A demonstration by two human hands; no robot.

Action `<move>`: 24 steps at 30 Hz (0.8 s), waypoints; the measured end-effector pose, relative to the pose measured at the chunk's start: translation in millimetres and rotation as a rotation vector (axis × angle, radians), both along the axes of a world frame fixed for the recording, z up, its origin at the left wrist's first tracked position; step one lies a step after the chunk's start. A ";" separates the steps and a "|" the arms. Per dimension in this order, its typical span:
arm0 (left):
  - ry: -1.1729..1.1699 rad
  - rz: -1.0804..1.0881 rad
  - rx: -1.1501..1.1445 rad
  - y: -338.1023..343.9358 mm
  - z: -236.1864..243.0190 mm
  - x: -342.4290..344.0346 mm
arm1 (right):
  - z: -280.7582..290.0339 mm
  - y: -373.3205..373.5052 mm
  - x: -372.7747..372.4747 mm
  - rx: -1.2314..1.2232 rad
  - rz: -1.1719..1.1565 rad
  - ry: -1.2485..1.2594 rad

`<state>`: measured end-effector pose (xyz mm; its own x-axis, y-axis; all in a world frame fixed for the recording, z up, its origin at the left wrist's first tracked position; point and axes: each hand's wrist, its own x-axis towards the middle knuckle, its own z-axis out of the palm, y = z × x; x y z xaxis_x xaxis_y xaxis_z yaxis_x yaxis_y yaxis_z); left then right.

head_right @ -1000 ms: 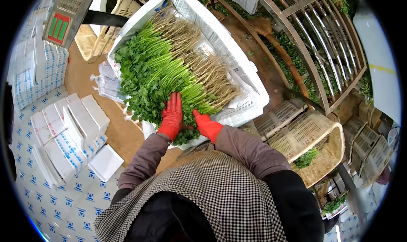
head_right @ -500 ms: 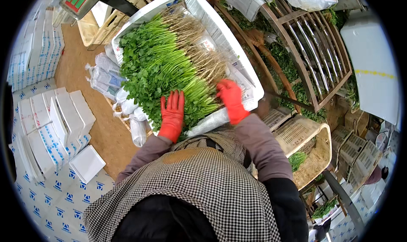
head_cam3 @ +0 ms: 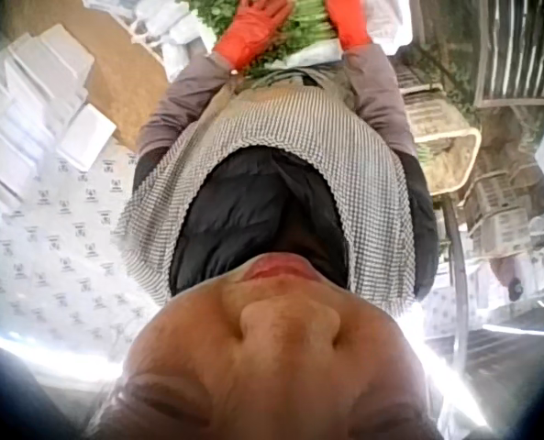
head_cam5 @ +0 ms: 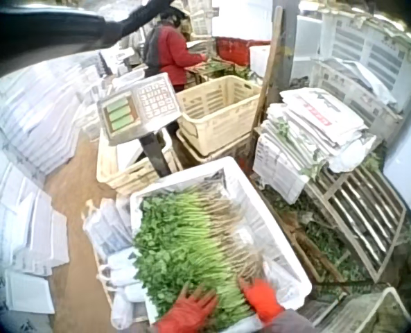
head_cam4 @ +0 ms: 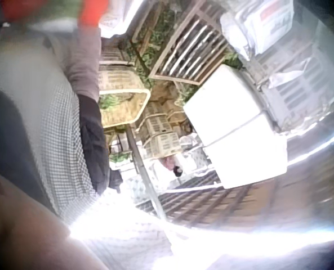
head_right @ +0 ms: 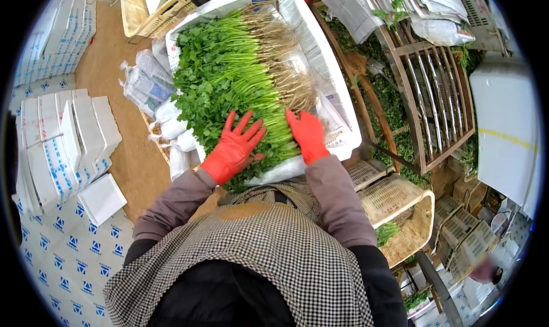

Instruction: The person repeatedly picks up bunches of leafy green vegetables from a wooden crate, aligns them by hand, and places them into a white plastic basket. The person also moves a stack of newspapers aside to access the vegetables.

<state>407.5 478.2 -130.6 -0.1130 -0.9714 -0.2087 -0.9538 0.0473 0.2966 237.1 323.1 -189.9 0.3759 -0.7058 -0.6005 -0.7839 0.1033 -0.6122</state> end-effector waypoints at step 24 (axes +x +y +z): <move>0.415 0.514 -0.181 -6.7 -126.6 18.8 | -51.4 9.2 93.1 -0.692 0.442 -0.134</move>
<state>426.3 471.4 -257.1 0.3365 -0.9385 -0.0774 -0.6775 -0.2983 0.6723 330.2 332.3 -241.3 0.7425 -0.6697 -0.0157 -0.5798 -0.6308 -0.5157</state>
